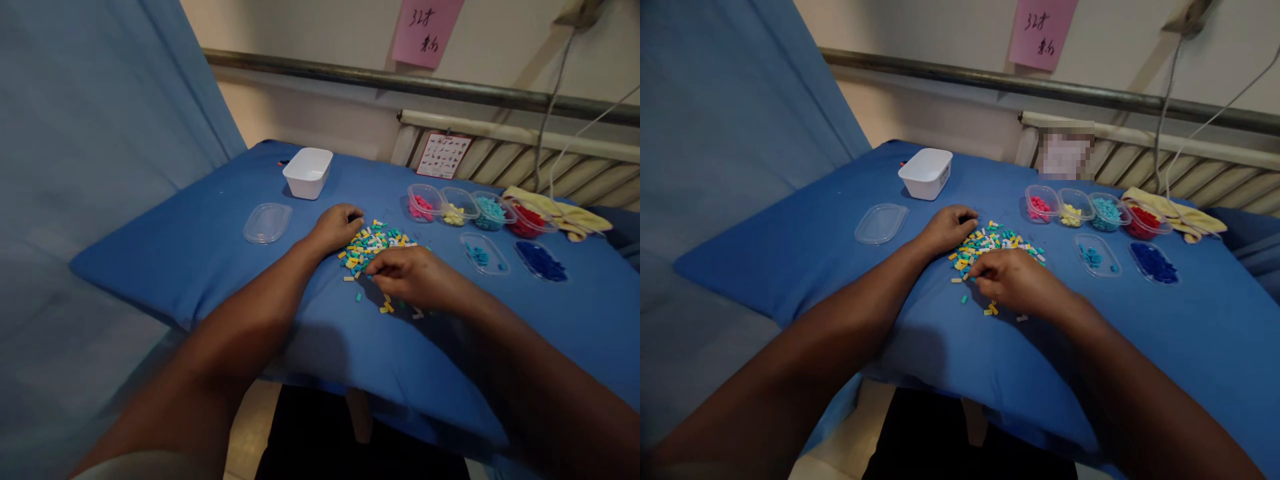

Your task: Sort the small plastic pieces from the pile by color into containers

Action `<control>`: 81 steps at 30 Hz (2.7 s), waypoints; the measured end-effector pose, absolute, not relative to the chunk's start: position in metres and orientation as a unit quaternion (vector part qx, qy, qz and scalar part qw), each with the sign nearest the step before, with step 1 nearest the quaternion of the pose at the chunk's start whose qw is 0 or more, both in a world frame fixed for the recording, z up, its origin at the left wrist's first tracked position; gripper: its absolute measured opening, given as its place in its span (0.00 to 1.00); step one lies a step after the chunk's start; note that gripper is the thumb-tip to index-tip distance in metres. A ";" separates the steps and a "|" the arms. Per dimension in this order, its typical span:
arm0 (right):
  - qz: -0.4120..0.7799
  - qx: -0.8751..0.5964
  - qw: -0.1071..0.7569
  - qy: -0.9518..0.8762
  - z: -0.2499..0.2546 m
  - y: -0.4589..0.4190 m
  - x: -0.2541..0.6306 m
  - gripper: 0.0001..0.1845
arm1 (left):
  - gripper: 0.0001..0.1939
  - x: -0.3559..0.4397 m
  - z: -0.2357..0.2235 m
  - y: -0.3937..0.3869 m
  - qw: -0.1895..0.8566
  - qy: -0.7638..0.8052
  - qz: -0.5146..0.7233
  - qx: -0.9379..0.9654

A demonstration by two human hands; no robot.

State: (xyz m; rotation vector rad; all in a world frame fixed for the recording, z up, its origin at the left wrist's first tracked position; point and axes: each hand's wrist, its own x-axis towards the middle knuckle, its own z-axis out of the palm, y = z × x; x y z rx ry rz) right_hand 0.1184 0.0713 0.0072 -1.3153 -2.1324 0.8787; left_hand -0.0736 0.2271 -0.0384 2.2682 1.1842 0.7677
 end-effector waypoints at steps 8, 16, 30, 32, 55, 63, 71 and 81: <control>0.488 -0.572 0.465 -0.467 0.008 0.062 0.214 0.23 | 0.20 -0.077 -0.034 0.233 0.220 0.437 0.264 0.831; 0.247 -0.696 0.497 -0.456 -0.011 0.058 0.298 0.20 | 0.22 -0.079 -0.031 0.239 0.217 0.460 0.266 0.819; 0.039 -0.731 0.376 -0.568 -0.037 0.065 0.325 0.23 | 0.18 -0.080 -0.030 0.239 0.221 0.467 0.280 0.809; 0.032 -0.724 0.359 -0.588 -0.038 0.063 0.324 0.22 | 0.19 -0.080 -0.030 0.239 0.220 0.470 0.274 0.810; 0.042 -0.525 0.127 -0.840 -0.012 0.054 0.163 0.13 | 0.18 -0.078 -0.032 0.233 0.214 0.442 0.263 0.830; 0.070 -0.558 0.080 -0.823 0.001 0.051 0.163 0.10 | 0.19 -0.075 -0.031 0.229 0.205 0.442 0.260 0.834; 0.040 -0.552 0.157 -0.818 -0.006 0.055 0.176 0.14 | 0.19 -0.077 -0.030 0.229 0.199 0.439 0.257 0.837; -0.082 -0.745 0.239 -0.617 -0.024 0.057 0.299 0.21 | 0.17 -0.077 -0.027 0.225 0.188 0.420 0.270 0.846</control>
